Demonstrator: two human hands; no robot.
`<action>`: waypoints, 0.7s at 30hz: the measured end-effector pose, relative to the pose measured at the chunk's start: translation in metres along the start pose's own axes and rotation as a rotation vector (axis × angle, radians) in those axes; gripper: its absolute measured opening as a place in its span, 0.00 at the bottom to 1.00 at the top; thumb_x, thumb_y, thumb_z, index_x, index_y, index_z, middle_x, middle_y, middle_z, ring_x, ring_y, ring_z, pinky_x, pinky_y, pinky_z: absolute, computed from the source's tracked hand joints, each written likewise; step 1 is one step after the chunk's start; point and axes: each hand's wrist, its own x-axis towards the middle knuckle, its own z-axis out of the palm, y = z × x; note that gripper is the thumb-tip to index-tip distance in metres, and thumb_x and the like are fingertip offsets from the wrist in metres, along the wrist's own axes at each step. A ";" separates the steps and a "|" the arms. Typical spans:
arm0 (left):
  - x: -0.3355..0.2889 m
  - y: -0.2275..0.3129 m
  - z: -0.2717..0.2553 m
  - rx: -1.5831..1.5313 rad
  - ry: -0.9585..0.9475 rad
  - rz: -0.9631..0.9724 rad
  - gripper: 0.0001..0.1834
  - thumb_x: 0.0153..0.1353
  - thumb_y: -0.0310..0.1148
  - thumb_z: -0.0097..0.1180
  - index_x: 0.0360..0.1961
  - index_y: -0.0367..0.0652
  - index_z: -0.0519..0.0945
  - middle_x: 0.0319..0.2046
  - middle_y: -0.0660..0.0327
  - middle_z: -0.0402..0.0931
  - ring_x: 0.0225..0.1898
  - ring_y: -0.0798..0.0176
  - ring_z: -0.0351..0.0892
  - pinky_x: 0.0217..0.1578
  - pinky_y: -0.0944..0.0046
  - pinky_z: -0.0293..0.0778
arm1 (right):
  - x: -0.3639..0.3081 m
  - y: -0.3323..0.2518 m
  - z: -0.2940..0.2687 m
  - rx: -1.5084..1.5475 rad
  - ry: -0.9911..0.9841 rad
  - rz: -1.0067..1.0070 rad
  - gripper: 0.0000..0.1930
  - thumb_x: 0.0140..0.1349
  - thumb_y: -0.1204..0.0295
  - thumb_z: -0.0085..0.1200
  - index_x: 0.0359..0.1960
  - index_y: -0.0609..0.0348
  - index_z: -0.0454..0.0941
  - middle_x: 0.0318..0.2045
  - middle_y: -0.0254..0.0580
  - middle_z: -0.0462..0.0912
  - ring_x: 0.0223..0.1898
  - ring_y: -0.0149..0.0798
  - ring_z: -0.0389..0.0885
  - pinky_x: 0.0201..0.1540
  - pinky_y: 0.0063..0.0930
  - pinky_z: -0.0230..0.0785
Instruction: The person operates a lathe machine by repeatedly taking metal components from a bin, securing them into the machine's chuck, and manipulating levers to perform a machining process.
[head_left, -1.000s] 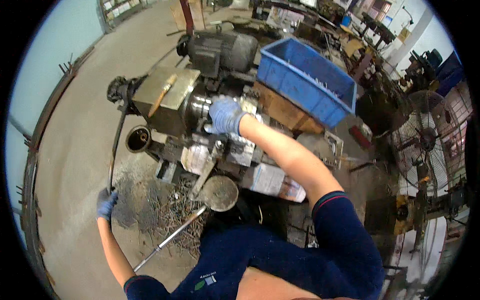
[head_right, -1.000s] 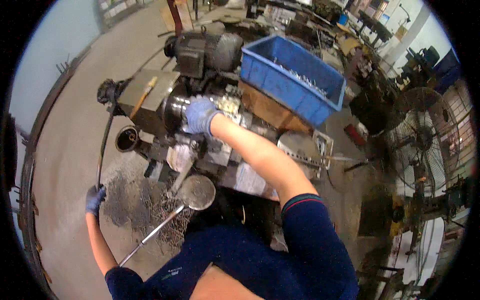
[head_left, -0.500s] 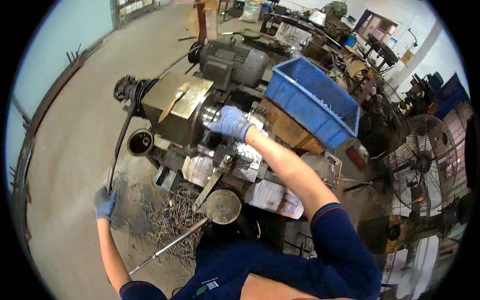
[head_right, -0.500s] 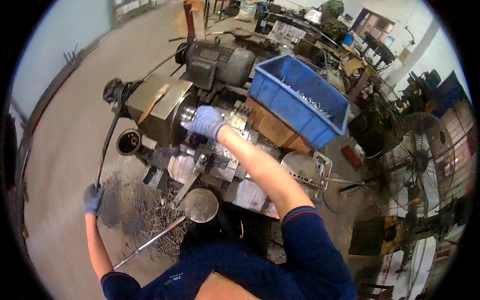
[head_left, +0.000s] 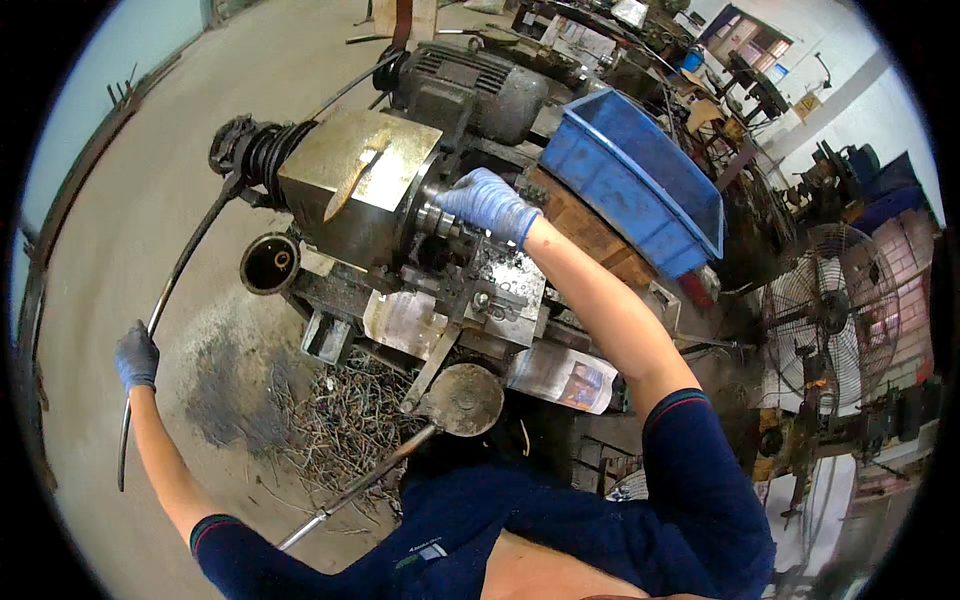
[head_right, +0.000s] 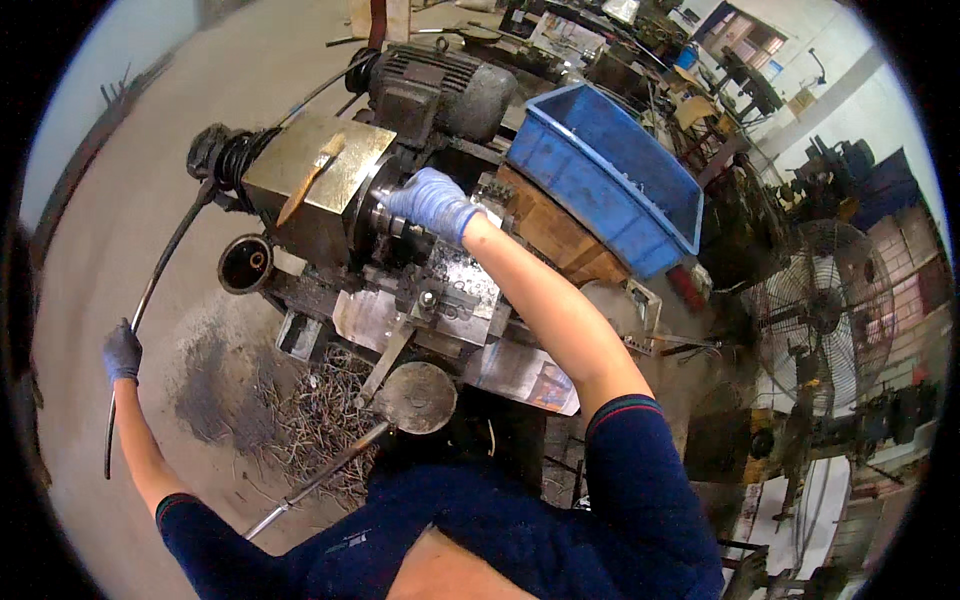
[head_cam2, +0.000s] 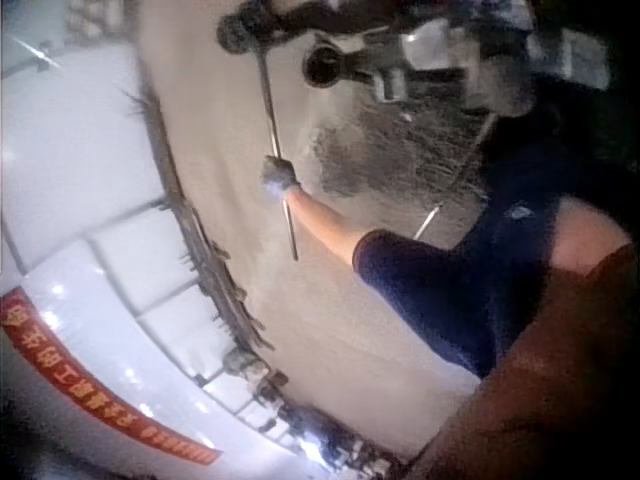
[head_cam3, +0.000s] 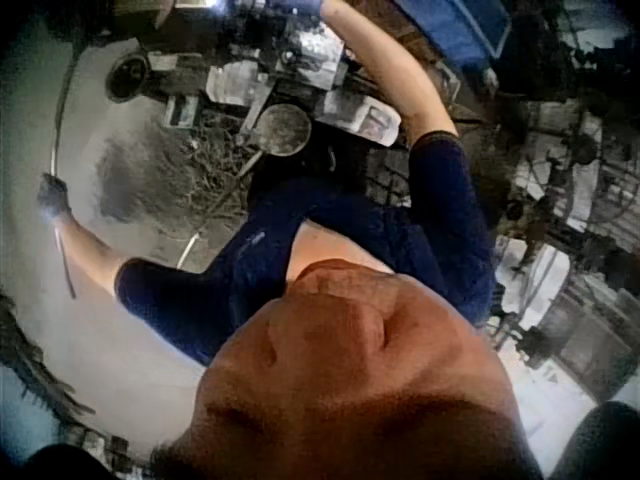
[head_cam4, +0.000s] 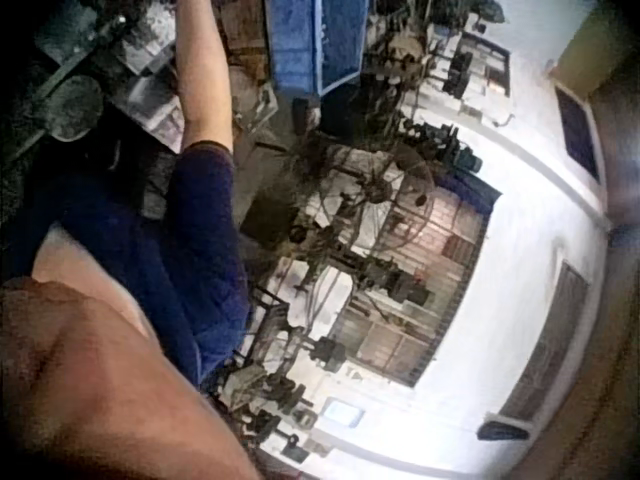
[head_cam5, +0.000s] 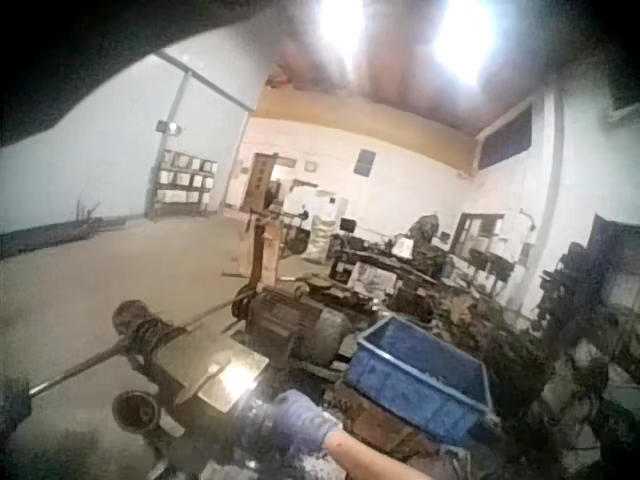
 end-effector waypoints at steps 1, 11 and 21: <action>0.011 0.007 -0.002 -0.020 0.000 -0.009 0.07 0.53 0.34 0.50 0.31 0.45 0.76 0.26 0.53 0.78 0.29 0.48 0.78 0.28 0.51 0.73 | -0.001 0.006 -0.003 -0.028 -0.013 -0.033 0.32 0.47 0.43 0.58 0.23 0.68 0.79 0.18 0.55 0.78 0.22 0.49 0.77 0.32 0.38 0.69; 0.003 0.099 -0.045 -0.949 0.225 -0.042 0.16 0.57 0.37 0.53 0.45 0.42 0.77 0.34 0.48 0.79 0.37 0.54 0.80 0.40 0.58 0.73 | -0.042 0.004 -0.024 -0.444 -0.111 -0.217 0.32 0.44 0.37 0.54 0.30 0.58 0.82 0.26 0.50 0.82 0.31 0.48 0.81 0.36 0.39 0.71; -0.061 0.325 0.069 -0.520 -0.453 0.371 0.24 0.57 0.51 0.47 0.50 0.48 0.74 0.41 0.52 0.79 0.43 0.46 0.77 0.43 0.52 0.71 | -0.177 0.093 -0.106 -0.052 0.575 -0.303 0.15 0.50 0.64 0.62 0.20 0.65 0.77 0.28 0.48 0.79 0.30 0.38 0.79 0.34 0.30 0.70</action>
